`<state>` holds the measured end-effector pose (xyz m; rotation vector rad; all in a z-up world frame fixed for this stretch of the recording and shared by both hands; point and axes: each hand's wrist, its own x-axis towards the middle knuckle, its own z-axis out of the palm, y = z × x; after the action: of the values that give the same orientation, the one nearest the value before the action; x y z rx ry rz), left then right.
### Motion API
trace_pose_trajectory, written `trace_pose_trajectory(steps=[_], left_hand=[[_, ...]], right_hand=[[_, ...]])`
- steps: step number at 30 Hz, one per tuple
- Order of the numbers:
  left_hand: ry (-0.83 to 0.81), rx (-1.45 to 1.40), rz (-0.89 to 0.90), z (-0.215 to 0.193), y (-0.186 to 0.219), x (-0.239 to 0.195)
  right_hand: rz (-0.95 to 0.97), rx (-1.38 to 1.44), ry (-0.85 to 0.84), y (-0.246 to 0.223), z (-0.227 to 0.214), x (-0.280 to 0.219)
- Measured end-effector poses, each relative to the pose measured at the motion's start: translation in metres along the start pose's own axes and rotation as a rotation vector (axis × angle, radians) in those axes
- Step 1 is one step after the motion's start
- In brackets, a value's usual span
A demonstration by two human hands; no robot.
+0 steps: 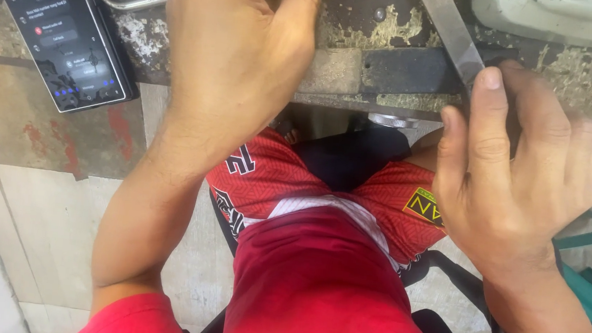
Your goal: Manually refining a key blank using a metal file and testing it in a lock cylinder to ensure a proper fit.
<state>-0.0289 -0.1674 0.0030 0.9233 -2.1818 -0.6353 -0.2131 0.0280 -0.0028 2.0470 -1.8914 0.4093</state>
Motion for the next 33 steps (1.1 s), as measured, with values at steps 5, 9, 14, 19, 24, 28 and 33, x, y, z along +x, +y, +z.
trace_pose_trajectory(steps=[5,9,14,19,24,28,33], left_hand=[[0.001,-0.023,-0.024,0.002,-0.001,-0.001],[0.01,-0.032,-0.02,0.004,-0.003,-0.002],[0.069,-0.142,-0.013,0.004,-0.002,-0.001],[0.031,-0.2,-0.057,-0.01,0.011,-0.008],[-0.088,-0.224,-0.087,-0.031,0.022,-0.026],[-0.177,-0.215,-0.047,-0.033,0.023,-0.045],[-0.172,-0.237,-0.052,-0.032,0.025,-0.058]], right_hand=[[-0.027,-0.093,0.008,0.0,0.003,0.0],[-0.029,-0.121,0.004,-0.001,0.0,0.006],[-0.015,0.0,0.108,-0.004,-0.003,0.004],[0.185,0.299,0.161,-0.012,-0.007,-0.02],[0.38,0.557,0.21,-0.036,-0.007,-0.04],[0.504,0.615,0.103,-0.048,-0.007,-0.048],[0.466,0.499,-0.013,-0.055,0.002,-0.042]])
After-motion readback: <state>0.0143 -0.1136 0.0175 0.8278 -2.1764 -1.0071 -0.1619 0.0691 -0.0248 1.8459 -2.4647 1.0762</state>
